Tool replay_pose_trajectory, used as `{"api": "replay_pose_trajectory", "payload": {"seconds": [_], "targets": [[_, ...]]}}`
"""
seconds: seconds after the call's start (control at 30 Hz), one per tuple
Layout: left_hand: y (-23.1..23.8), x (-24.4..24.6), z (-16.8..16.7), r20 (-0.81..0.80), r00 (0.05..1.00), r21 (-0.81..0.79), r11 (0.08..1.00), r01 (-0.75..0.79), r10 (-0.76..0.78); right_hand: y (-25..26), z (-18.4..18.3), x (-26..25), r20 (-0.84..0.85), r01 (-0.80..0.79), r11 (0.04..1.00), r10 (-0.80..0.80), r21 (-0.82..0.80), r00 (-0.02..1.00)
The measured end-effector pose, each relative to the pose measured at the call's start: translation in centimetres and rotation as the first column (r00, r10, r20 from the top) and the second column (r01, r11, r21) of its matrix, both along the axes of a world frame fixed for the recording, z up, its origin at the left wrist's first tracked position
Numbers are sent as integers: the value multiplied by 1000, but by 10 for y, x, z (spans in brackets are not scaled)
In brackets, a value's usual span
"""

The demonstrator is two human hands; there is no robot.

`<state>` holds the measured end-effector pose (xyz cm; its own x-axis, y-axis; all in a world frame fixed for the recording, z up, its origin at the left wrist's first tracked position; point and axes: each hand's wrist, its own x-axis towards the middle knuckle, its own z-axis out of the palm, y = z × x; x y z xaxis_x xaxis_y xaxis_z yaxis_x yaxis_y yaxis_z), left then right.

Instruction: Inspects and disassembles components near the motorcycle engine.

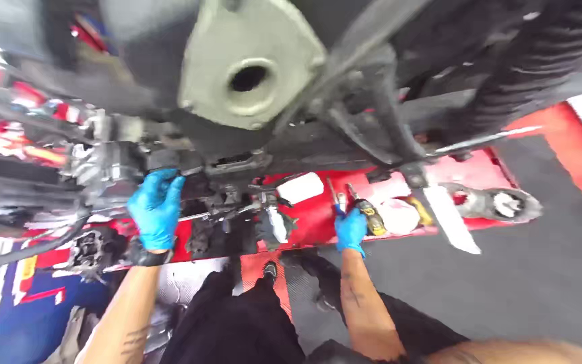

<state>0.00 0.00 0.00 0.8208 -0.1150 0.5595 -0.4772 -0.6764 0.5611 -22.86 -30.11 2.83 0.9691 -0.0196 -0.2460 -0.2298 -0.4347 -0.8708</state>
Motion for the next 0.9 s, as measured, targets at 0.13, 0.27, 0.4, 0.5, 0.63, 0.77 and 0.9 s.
{"api": "replay_pose_trajectory", "payload": {"seconds": [0.13,0.27,0.4,0.5,0.63,0.77,0.9], "targets": [[-1,4,-6,97,994,89,995,-53,44,16,1,5,-41,1,997,3,81,999],[-2,7,-11,175,983,144,986,-87,61,65,-195,22,397,354,934,-343,47,851],[1,8,-12,194,981,162,985,-60,28,144,-125,58,271,212,957,-262,200,926],[2,8,-8,169,986,172,984,-38,9,171,-54,102,362,95,995,-75,-37,929],[7,7,-4,105,994,163,987,11,-28,177,21,147,168,-72,917,149,-393,974],[15,9,-5,57,981,-44,981,189,-186,183,11,170,307,214,891,-90,-400,947],[49,-23,-1,-168,837,-508,773,379,-521,208,13,191,282,256,898,-158,-357,946]]}}
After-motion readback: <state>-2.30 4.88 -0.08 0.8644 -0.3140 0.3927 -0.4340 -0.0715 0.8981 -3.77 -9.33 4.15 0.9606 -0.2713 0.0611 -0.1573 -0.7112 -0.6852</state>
